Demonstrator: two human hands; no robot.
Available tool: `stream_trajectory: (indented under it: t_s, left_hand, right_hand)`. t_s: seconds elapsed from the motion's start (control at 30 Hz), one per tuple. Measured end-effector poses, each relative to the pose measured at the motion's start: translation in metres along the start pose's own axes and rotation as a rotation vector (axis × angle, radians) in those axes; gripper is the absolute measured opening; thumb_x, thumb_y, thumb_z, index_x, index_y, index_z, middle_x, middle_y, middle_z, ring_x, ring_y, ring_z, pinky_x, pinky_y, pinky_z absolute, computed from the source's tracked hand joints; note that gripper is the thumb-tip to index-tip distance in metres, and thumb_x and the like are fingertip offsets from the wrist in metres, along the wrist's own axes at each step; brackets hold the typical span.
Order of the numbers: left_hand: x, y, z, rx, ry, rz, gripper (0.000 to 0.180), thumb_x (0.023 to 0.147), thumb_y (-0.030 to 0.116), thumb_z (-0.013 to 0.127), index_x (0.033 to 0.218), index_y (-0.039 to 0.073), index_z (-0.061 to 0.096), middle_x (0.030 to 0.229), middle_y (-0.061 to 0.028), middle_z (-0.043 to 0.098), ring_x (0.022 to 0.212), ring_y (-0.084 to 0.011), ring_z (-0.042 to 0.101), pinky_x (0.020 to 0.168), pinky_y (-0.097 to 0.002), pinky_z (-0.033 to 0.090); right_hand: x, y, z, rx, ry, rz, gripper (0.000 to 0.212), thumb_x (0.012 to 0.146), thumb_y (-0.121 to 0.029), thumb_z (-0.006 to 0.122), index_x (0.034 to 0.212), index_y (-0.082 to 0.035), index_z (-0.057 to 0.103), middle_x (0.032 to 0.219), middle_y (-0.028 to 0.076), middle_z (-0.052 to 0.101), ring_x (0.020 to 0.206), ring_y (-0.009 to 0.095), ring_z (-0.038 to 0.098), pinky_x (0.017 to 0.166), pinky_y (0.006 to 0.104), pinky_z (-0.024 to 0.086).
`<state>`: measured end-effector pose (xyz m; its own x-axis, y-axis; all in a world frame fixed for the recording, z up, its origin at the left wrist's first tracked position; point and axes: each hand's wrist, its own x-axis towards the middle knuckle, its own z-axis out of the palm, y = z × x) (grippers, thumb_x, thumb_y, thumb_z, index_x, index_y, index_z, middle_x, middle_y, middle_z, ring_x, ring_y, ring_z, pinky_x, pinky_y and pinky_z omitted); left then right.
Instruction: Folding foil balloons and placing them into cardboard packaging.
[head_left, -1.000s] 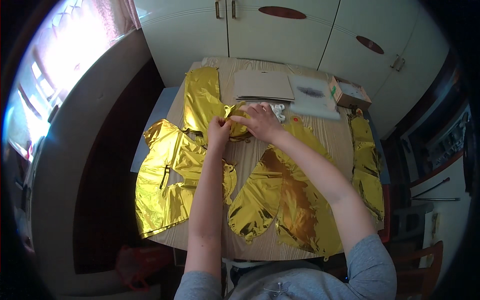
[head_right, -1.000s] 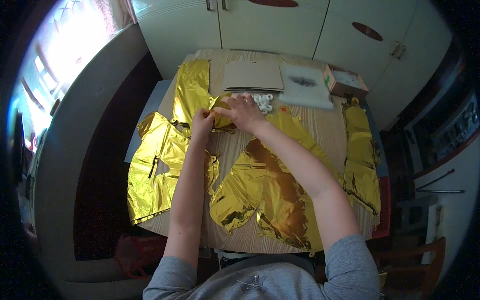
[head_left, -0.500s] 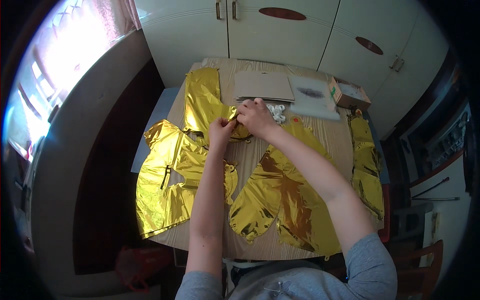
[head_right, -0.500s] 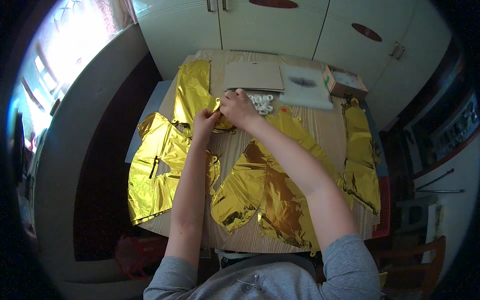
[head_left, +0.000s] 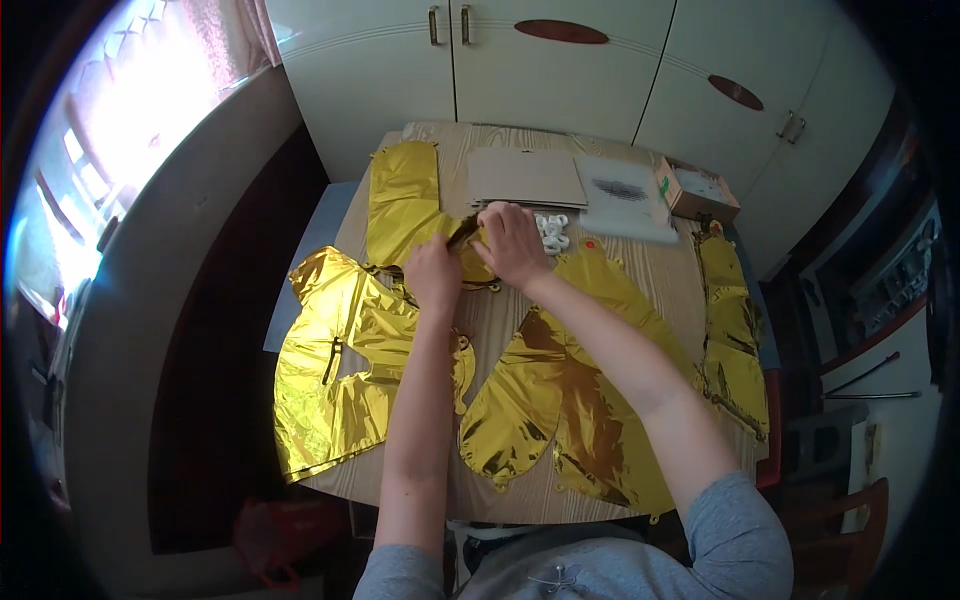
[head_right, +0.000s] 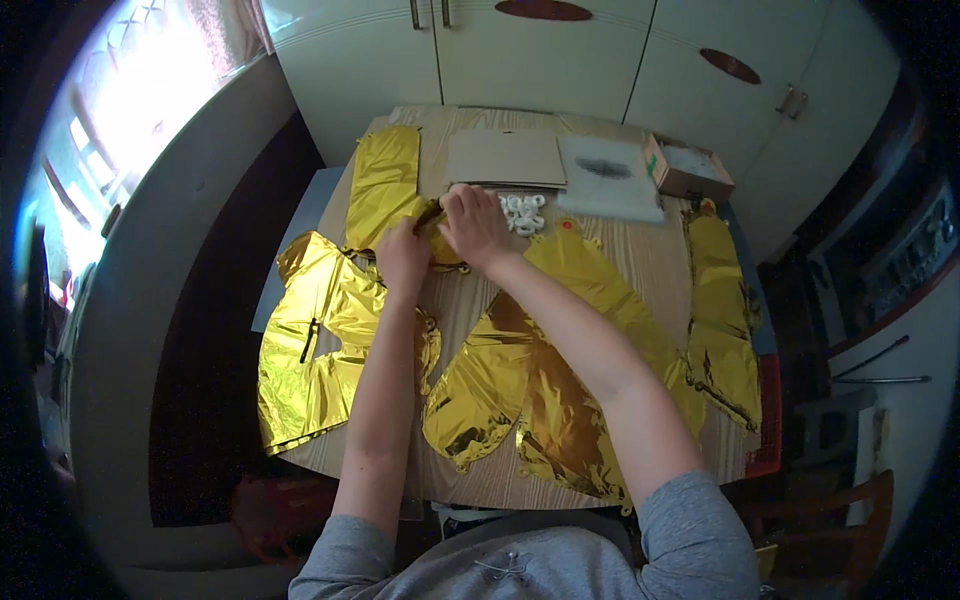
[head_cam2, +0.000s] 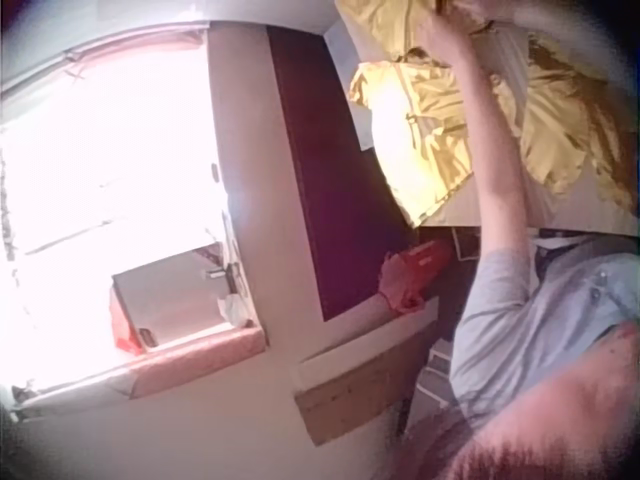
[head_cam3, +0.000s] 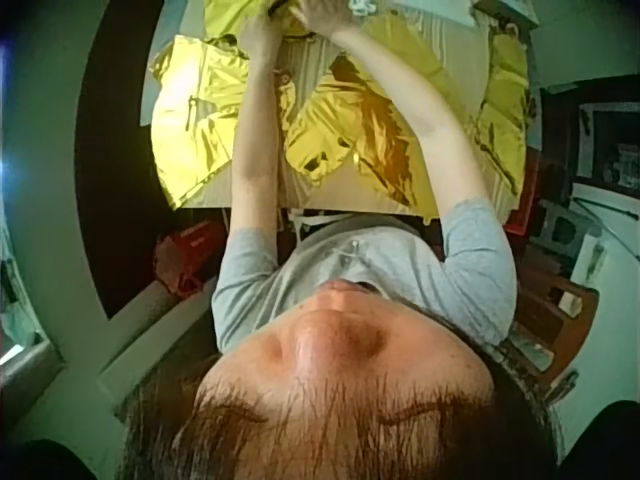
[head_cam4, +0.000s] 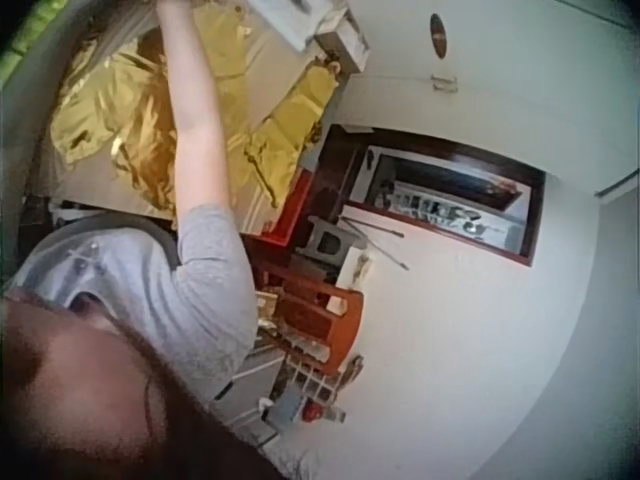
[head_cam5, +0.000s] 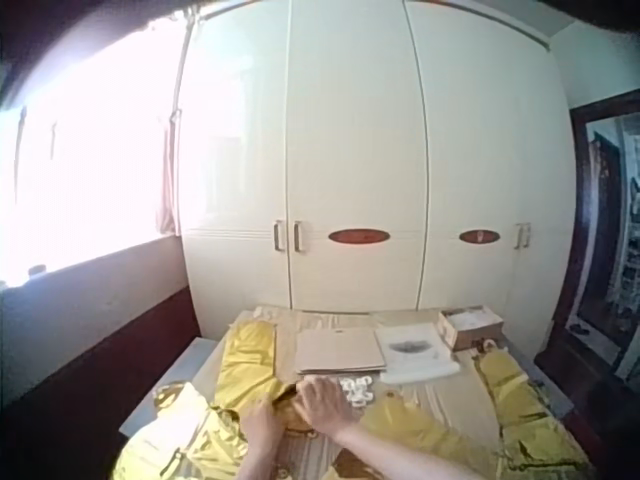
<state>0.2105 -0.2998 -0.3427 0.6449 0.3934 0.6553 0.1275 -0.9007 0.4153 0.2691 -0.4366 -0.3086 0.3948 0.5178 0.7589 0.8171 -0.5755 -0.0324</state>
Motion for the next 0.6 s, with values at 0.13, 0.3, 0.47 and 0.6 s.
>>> stream_trajectory:
  t_s: [0.13,0.3,0.47,0.6]
  left_hand:
    - [0.009,-0.003,-0.013,-0.128,0.006,-0.21,0.017,0.087,0.022,0.06,0.087,0.005,0.057,0.074,-0.0184,0.065,0.071,-0.0405,0.063,0.064,-0.0507,0.048]
    - [0.018,-0.018,-0.024,-0.195,0.144,-0.255,0.024,0.092,0.027,0.058,0.092,0.004,0.057,0.075,-0.0196,0.066,0.072,-0.0411,0.064,0.063,-0.049,0.049]
    - [0.041,-0.023,-0.036,-0.249,0.314,-0.15,0.018,0.092,0.022,0.059,0.094,0.003,0.059,0.076,-0.0172,0.065,0.072,-0.0386,0.065,0.064,-0.045,0.05]
    - [0.082,-0.015,-0.057,-0.126,0.356,-0.03,0.016,0.093,0.023,0.057,0.094,0.007,0.059,0.071,-0.0151,0.064,0.068,-0.0373,0.064,0.059,-0.0449,0.049]
  right_hand:
    - [-0.017,-0.01,0.012,0.061,-0.301,0.063,0.037,0.085,-0.032,0.065,0.115,-0.013,0.058,0.121,0.01,0.053,0.115,0.029,0.05,0.097,0.0448,0.038]
    - [-0.038,-0.02,0.015,0.169,-0.556,0.131,0.038,0.092,-0.03,0.053,0.127,-0.014,0.054,0.135,0.01,0.049,0.131,0.03,0.041,0.11,0.0451,0.031]
    - [-0.038,-0.025,0.015,0.24,-0.604,0.195,0.037,0.096,-0.028,0.044,0.129,-0.013,0.054,0.14,0.01,0.047,0.137,0.028,0.036,0.115,0.045,0.026]
    - [-0.04,-0.025,0.012,0.216,-0.593,0.199,0.038,0.098,-0.029,0.04,0.131,-0.013,0.053,0.141,0.01,0.047,0.136,0.027,0.037,0.115,0.0441,0.025]
